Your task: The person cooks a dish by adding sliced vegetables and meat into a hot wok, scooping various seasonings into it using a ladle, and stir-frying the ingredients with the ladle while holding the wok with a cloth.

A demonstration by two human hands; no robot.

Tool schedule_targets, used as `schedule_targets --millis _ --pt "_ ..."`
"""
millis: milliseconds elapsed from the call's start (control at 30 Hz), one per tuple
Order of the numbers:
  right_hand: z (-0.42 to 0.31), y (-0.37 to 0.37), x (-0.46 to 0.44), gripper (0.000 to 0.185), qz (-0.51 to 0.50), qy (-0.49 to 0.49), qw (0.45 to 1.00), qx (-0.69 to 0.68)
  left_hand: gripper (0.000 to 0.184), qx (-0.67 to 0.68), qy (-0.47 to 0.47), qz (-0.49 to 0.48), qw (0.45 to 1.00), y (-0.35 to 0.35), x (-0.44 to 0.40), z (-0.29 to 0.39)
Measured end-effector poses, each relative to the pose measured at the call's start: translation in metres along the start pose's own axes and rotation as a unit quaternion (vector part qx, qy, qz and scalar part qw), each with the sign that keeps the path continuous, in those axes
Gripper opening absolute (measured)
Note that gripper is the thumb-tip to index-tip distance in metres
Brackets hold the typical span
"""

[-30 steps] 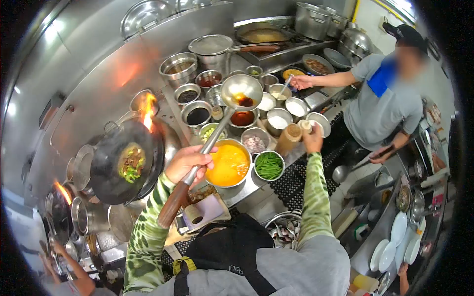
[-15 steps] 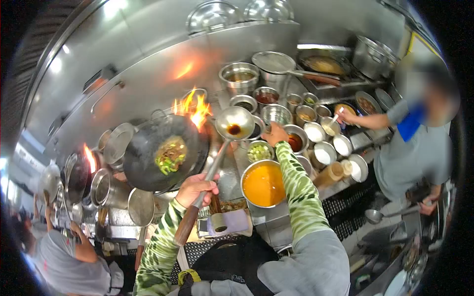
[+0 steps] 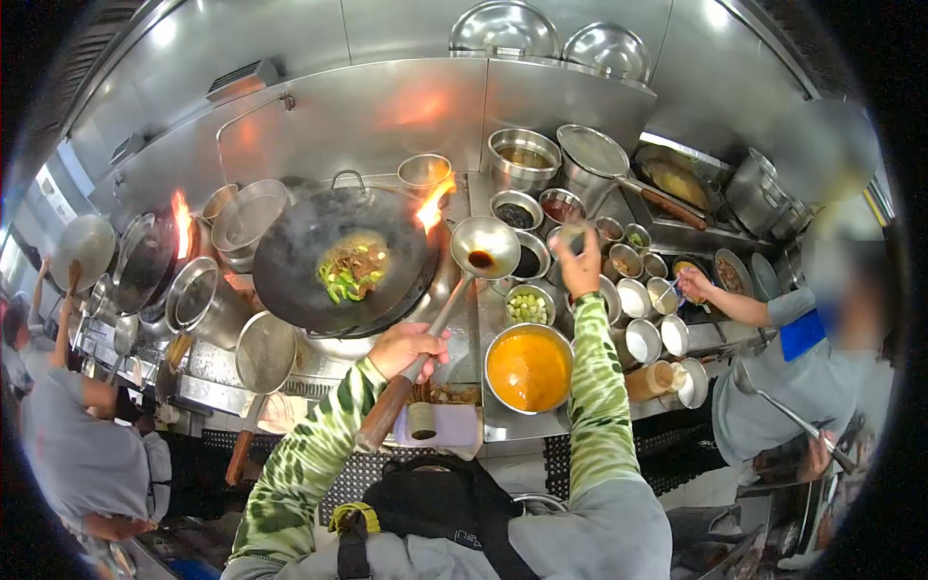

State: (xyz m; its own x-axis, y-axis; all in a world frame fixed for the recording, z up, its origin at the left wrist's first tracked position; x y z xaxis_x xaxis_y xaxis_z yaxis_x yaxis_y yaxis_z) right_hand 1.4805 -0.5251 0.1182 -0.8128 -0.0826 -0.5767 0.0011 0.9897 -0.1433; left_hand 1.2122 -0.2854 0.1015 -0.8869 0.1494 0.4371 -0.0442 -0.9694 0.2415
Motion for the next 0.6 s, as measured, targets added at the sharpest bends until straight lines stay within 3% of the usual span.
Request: schedule_targets --millis 133,267,300,400,600 --pt "0.006 0.038 0.014 0.083 -0.226 0.060 0.942 0.242 0.027 -0.027 -0.001 0.011 1.000 0.000 -0.002 0.005" --pt "-0.012 0.058 0.012 0.068 -0.334 0.050 0.847 0.410 0.024 -0.063 0.001 0.010 0.998 0.001 -0.007 0.004" --pt "-0.015 0.061 0.010 0.056 -0.342 0.048 0.823 0.451 0.032 -0.052 -0.015 0.016 0.998 0.002 -0.008 0.005" --pt "0.002 0.063 0.004 0.050 -0.364 0.042 0.776 0.513 0.030 -0.033 -0.013 0.011 0.999 0.003 -0.013 0.001" --pt "-0.004 0.041 0.001 0.061 -0.352 0.074 0.801 0.479 0.029 -0.022 -0.007 -0.016 1.000 0.012 -0.015 0.009"
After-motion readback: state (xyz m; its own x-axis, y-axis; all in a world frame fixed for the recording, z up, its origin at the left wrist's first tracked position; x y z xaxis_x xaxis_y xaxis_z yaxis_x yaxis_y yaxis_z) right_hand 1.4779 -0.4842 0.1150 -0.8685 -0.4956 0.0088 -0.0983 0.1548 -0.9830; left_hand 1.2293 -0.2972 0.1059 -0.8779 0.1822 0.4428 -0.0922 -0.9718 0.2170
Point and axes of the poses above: each hand's wrist, its own x-axis away from the middle knuckle, its own y-axis out of the palm, z = x × y, the point moved 6 cm from there along -x, towards the middle knuckle, and after that the axes turned 8 degrees about -x, right-handed, at the moved point
